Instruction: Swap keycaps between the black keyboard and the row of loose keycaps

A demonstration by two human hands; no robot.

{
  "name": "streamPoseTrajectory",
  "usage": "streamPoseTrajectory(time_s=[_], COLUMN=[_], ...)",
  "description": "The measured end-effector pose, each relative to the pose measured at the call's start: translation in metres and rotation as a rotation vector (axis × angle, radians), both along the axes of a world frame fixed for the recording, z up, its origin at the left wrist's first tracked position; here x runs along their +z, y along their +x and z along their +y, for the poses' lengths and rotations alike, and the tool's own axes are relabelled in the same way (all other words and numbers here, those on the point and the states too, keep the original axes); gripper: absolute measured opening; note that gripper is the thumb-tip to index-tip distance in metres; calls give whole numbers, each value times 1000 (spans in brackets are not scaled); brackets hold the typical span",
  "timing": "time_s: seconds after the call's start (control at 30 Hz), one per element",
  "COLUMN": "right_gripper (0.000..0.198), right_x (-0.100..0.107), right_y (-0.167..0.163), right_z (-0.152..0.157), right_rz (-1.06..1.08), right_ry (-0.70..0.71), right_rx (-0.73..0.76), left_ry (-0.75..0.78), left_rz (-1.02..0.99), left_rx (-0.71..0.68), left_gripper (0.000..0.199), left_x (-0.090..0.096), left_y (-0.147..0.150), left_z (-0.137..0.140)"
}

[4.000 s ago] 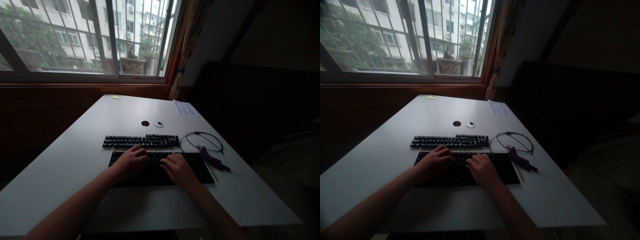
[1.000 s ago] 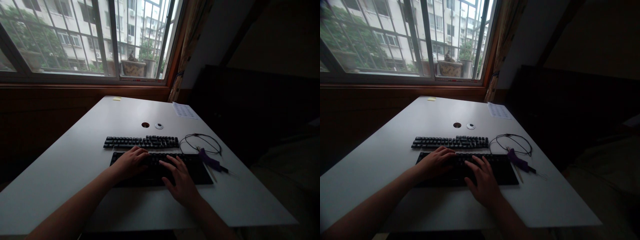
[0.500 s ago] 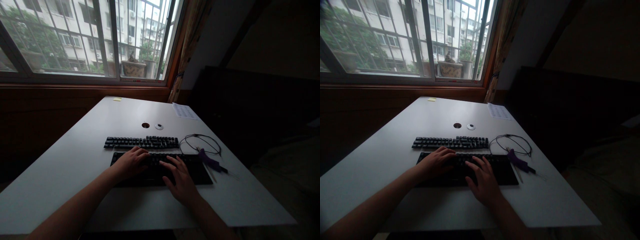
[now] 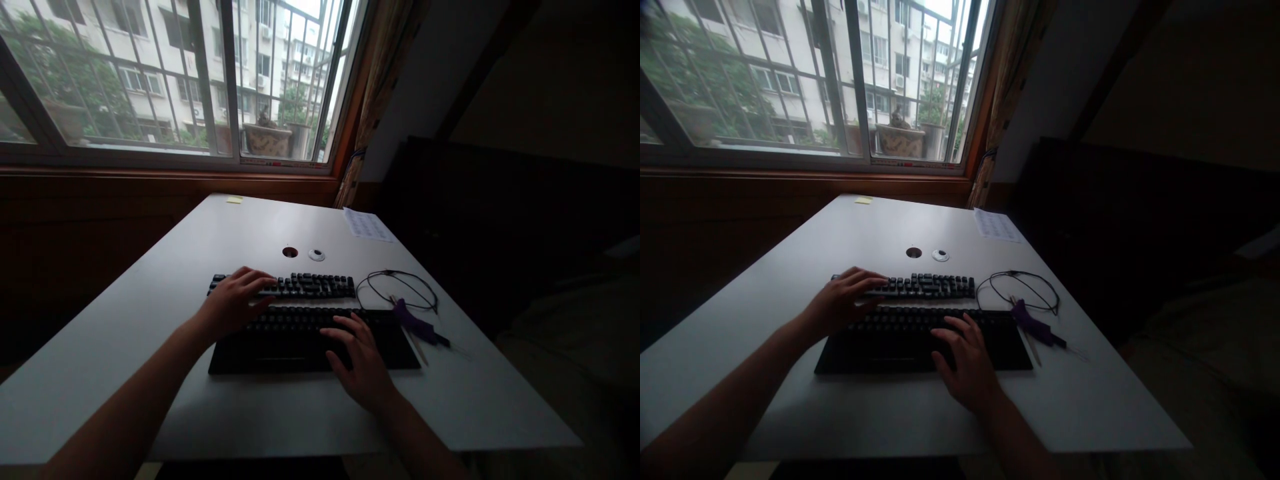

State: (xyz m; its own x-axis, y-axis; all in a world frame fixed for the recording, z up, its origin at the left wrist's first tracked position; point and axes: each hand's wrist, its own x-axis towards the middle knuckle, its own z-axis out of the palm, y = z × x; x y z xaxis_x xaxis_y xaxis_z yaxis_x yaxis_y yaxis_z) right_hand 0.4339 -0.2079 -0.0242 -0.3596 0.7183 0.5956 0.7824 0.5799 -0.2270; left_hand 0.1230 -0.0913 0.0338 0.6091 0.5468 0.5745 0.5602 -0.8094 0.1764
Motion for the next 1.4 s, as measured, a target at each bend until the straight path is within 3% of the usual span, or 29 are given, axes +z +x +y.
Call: streamPoseTrajectory(time_s=[0.13,0.23,0.4,0.53,0.63,0.73,1.1,1.4], right_gripper=[35,31,28,27,28,29,31,31], right_x=[4,12,29,35,30,22,7,7], right_y=[2,0,-13,-25,-33,-38,-34,-41], right_z=[4,14,53,101,134,156,177,192], right_rz=[41,79,82,-16,-48,-70,-159,-148], right_ry=[-11,-39,-82,-161,-188,-205,-238,-229], right_rx=[-22,-36,6,-33,-34,-33,-19,-27], left_ry=[14,56,72,-82,-256,-345,-373,-346], left_rz=[-13,12,-49,81,191,262,311,346], left_rx=[166,353,741,903,944,947,968,967], left_gripper=[31,36,46,61,68,67,66,67], left_x=[14,10,-36,-81,-99,-102,-98,-92], left_y=[-44,-87,-161,-197,-205,-205,-205,-201], left_z=[12,25,54,67,72,74,73,70])
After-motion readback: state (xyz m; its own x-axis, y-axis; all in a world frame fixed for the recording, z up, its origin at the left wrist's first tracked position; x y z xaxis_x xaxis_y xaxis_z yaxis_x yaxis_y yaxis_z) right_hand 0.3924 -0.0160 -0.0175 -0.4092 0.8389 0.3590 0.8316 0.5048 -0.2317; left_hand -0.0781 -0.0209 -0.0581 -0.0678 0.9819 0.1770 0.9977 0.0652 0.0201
